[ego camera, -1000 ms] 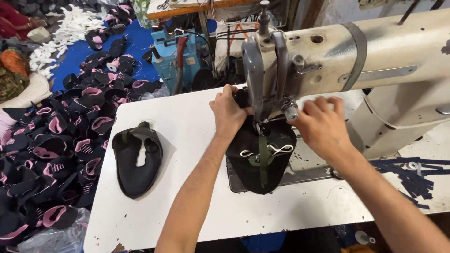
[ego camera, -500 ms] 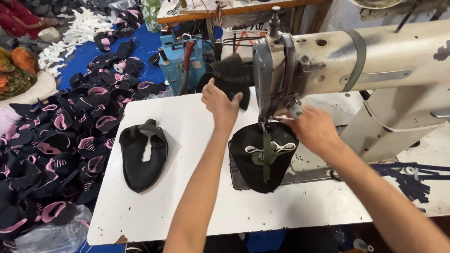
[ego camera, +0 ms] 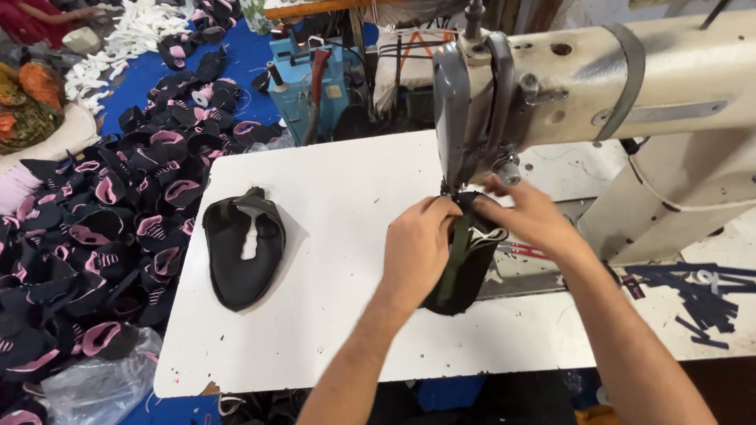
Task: The person sews a green strap onto a black slipper using a sewing machine. They repeatedly guide the slipper under the needle, reposition it, and use scissors to cut threads. The person handles multiple slippers and fabric pieces on the table.
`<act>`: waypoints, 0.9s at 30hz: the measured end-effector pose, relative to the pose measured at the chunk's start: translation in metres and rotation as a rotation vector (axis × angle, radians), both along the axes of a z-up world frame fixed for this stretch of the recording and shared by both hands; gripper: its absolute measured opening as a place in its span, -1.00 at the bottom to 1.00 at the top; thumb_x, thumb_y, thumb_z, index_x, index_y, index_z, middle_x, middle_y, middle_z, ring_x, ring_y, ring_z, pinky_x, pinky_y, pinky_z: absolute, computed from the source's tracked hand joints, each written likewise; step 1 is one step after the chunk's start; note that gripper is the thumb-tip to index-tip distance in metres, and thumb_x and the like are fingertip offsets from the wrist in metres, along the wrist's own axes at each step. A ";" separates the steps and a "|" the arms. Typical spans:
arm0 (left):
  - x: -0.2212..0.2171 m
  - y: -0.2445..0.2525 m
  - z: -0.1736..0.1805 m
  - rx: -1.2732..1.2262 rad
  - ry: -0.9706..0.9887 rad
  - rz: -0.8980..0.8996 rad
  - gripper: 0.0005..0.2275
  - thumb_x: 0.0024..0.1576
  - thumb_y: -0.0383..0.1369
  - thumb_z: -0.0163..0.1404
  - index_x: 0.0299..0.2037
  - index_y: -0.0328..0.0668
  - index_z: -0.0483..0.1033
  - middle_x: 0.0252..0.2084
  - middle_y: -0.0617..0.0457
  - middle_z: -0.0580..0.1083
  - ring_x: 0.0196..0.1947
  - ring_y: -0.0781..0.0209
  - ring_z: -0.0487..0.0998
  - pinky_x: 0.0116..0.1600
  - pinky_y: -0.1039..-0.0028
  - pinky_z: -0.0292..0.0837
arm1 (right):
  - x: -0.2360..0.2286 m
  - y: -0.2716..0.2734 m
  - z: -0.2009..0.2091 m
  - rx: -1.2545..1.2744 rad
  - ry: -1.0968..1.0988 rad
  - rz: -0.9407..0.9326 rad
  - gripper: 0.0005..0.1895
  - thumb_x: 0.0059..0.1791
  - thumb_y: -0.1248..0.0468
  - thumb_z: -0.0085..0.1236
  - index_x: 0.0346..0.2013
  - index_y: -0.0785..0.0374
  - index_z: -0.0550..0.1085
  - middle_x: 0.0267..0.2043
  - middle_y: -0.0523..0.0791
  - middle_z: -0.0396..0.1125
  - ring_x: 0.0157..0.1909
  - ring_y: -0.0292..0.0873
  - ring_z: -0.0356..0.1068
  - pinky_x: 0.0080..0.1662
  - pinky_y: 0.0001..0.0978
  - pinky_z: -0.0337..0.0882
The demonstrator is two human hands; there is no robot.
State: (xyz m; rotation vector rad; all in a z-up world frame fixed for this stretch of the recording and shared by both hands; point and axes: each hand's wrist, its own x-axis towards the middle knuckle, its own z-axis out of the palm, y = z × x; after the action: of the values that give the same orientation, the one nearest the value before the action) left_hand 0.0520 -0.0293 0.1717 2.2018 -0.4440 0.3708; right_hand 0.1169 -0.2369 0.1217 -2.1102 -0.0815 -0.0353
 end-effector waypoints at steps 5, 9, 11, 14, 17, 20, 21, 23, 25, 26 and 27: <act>-0.019 -0.002 -0.041 -0.062 -0.285 0.033 -0.92 0.11 -0.61 -0.01 -0.24 -0.36 0.52 -0.09 -0.14 0.53 -0.01 -0.14 0.57 0.09 0.19 0.49 | 0.001 0.011 -0.033 0.174 0.110 0.045 -0.55 -0.05 0.11 0.22 0.11 0.17 0.47 -0.08 -0.05 0.48 -0.06 -0.22 0.42 -0.04 -0.33 0.38; -0.023 0.004 -0.042 -0.024 -0.426 -0.012 -0.91 0.12 -0.63 -0.02 -0.22 -0.37 0.52 -0.10 -0.09 0.52 0.10 -0.08 0.58 0.28 0.12 0.45 | -0.007 0.017 -0.026 0.245 -0.036 0.066 -0.54 -0.09 0.19 0.27 0.06 0.25 0.45 -0.07 -0.09 0.45 -0.03 -0.25 0.43 0.01 -0.40 0.43; -0.021 0.006 -0.040 -0.071 -0.357 -0.037 -0.91 0.13 -0.63 -0.01 -0.22 -0.38 0.52 -0.12 -0.08 0.52 0.09 -0.07 0.57 0.28 0.13 0.46 | -0.006 0.017 -0.031 0.245 -0.045 0.070 -0.54 -0.10 0.21 0.28 0.06 0.25 0.44 -0.07 -0.10 0.44 -0.03 -0.25 0.43 0.00 -0.40 0.44; -0.023 0.007 -0.055 -0.036 -0.378 -0.040 -0.88 0.10 -0.66 -0.03 -0.22 -0.38 0.53 -0.11 -0.08 0.53 0.10 -0.04 0.58 0.32 0.17 0.48 | -0.006 0.019 -0.047 0.256 -0.121 0.063 -0.54 -0.08 0.21 0.28 0.07 0.28 0.42 -0.06 -0.10 0.43 0.00 -0.24 0.41 0.04 -0.40 0.41; -0.018 0.007 -0.063 0.019 -0.501 -0.020 -0.92 0.10 -0.64 0.01 -0.25 -0.38 0.51 -0.09 -0.09 0.52 0.15 -0.05 0.57 0.33 0.15 0.45 | -0.004 0.023 -0.041 0.281 -0.121 -0.002 -0.56 -0.07 0.22 0.28 0.05 0.28 0.43 -0.08 -0.09 0.43 -0.02 -0.24 0.40 0.03 -0.40 0.41; -0.014 0.009 -0.056 -0.015 -0.517 -0.041 -0.89 0.06 -0.66 -0.01 -0.24 -0.40 0.51 -0.07 -0.12 0.53 0.13 -0.05 0.57 0.31 0.14 0.46 | -0.001 0.026 -0.035 0.237 -0.099 -0.044 -0.58 -0.09 0.22 0.28 0.01 0.29 0.45 -0.12 -0.08 0.43 -0.08 -0.24 0.40 -0.02 -0.38 0.43; -0.012 0.010 -0.054 -0.027 -0.502 -0.045 -0.89 0.06 -0.66 -0.01 -0.24 -0.39 0.51 -0.07 -0.10 0.53 0.13 -0.04 0.57 0.32 0.14 0.46 | 0.001 0.028 -0.031 0.213 -0.078 -0.061 -0.59 -0.09 0.21 0.29 -0.02 0.32 0.45 -0.16 -0.08 0.44 -0.12 -0.24 0.41 -0.05 -0.38 0.43; -0.006 0.010 -0.053 -0.040 -0.485 -0.052 -0.88 0.06 -0.66 -0.01 -0.24 -0.38 0.52 -0.07 -0.09 0.54 0.12 -0.02 0.57 0.32 0.15 0.46 | 0.006 0.029 -0.027 0.189 -0.058 -0.082 -0.60 -0.09 0.21 0.29 -0.05 0.34 0.45 -0.19 -0.08 0.45 -0.15 -0.25 0.41 -0.08 -0.38 0.44; 0.002 0.009 -0.057 -0.032 -0.475 -0.035 -0.89 0.08 -0.66 -0.02 -0.25 -0.37 0.51 -0.07 -0.07 0.55 0.11 0.00 0.59 0.31 0.19 0.48 | 0.012 0.028 -0.026 0.201 0.017 -0.110 -0.60 -0.09 0.17 0.29 -0.07 0.36 0.45 -0.25 -0.11 0.49 -0.21 -0.28 0.44 -0.12 -0.41 0.44; 0.004 0.008 -0.058 -0.030 -0.475 -0.038 -0.89 0.08 -0.66 -0.02 -0.25 -0.37 0.51 -0.07 -0.07 0.55 0.11 0.00 0.59 0.31 0.19 0.48 | 0.017 0.026 -0.031 0.204 0.018 -0.112 -0.60 -0.09 0.17 0.29 -0.07 0.36 0.45 -0.25 -0.11 0.49 -0.21 -0.28 0.44 -0.12 -0.41 0.44; 0.006 0.008 -0.058 -0.014 -0.465 -0.030 -0.88 0.09 -0.68 -0.04 -0.24 -0.38 0.51 -0.08 -0.07 0.55 0.11 -0.01 0.59 0.32 0.20 0.48 | 0.022 0.025 -0.036 0.207 0.042 -0.123 -0.60 -0.07 0.17 0.29 -0.06 0.36 0.46 -0.25 -0.11 0.49 -0.22 -0.29 0.43 -0.12 -0.42 0.43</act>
State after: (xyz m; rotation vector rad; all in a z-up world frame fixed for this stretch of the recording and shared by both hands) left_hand 0.0575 -0.0215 0.1136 2.0853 -0.7191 0.8726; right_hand 0.1393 -0.2116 0.0854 -1.9052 0.0748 -0.0695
